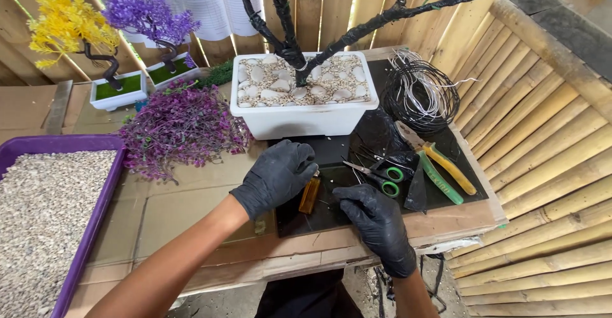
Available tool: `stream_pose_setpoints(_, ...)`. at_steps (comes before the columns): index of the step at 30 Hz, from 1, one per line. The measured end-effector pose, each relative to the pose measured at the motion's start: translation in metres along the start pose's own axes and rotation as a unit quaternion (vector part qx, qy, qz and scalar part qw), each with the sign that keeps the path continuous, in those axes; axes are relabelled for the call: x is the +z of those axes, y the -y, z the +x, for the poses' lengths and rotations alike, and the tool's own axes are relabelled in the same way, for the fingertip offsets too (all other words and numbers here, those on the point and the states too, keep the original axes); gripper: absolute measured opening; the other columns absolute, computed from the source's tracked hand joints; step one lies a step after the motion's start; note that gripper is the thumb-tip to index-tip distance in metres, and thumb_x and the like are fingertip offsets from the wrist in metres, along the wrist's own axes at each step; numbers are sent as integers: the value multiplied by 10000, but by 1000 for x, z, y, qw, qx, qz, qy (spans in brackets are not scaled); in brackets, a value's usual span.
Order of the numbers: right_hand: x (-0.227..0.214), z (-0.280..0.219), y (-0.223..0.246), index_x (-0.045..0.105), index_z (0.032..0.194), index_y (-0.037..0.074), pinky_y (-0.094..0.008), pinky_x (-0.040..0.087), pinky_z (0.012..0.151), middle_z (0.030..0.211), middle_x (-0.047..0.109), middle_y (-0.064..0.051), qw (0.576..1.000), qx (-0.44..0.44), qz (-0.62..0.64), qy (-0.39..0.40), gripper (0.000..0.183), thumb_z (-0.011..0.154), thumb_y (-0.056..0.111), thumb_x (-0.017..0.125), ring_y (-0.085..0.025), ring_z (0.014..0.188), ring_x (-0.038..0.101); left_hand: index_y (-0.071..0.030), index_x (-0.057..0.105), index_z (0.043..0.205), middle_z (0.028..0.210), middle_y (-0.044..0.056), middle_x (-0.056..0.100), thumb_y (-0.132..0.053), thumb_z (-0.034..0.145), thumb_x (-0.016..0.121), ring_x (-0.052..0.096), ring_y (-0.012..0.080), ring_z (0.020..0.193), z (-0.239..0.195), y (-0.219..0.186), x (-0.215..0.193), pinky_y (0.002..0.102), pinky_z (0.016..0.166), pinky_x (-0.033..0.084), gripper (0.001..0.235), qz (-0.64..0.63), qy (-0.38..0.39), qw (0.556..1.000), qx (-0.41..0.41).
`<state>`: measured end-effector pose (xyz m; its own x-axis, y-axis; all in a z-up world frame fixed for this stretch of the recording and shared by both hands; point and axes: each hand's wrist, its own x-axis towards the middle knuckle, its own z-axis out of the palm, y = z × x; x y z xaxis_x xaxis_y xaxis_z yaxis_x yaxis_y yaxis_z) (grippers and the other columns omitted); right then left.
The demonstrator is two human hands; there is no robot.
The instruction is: The person wraps wire around the branches of a bonsai tree to shape them. They use a lighter to heat the wire ends and pliers to cut the wire. The person is wearing black gloves throughout the process.
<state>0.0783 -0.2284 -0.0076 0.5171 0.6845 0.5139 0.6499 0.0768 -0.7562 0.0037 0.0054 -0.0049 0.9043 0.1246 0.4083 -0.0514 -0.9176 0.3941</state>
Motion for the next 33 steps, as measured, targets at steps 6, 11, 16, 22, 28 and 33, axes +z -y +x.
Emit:
stream_pose_setpoints(6, -79, 27, -8, 800, 1061, 130, -439, 591, 753, 1016, 744, -154, 902, -114, -401, -112, 144, 917, 130, 805, -386, 923, 705, -57, 639, 1023, 877, 188, 654, -207, 977, 697, 642, 404, 887, 7, -9, 4, 454, 758, 568, 168, -92, -72, 992, 38)
stream_pose_setpoints(11, -73, 62, -14, 690, 1250, 183, -620, 593, 849, 1218, 633, -180, 875, 112, -465, 67, 330, 940, 295, 664, -497, 1091, 641, -108, 631, 940, 811, 115, 630, -173, 913, 714, 644, 357, 835, 4, -32, -11, 418, 706, 563, 109, -77, -45, 994, 57)
stream_pose_setpoints(16, -84, 69, -33, 764, 1067, 200, -485, 567, 905, 957, 723, -100, 913, 12, -409, 10, 159, 938, 273, 707, -378, 1013, 698, -198, 674, 1042, 933, 12, 679, -343, 919, 747, 651, 252, 903, -3, -33, -12, 345, 819, 548, 203, -46, -81, 995, 25)
stream_pose_setpoints(22, -57, 70, 17, 794, 903, 171, -359, 580, 864, 906, 741, -34, 988, 40, -85, -120, 174, 786, 204, 918, -247, 910, 704, 11, 671, 1150, 1079, 219, 705, -223, 968, 728, 622, 328, 1012, -4, -85, -42, 398, 980, 484, 301, -255, -92, 962, -26)
stream_pose_setpoints(28, -19, 71, 59, 704, 910, 25, -371, 680, 631, 877, 677, -102, 951, 153, 207, -169, 98, 869, 44, 791, -181, 760, 721, 87, 698, 1202, 1147, 177, 723, -166, 956, 707, 589, 185, 1171, -9, -104, -27, 269, 1200, 363, 352, -428, -124, 893, -69)
stream_pose_setpoints(33, -7, 62, 73, 786, 939, 52, -356, 581, 825, 864, 717, -126, 986, 64, 138, -70, 50, 909, 88, 771, -170, 891, 666, -132, 773, 1174, 1148, 44, 768, -340, 734, 921, 707, 158, 1059, -24, -85, -37, 286, 1046, 544, 509, -277, -232, 929, -75)
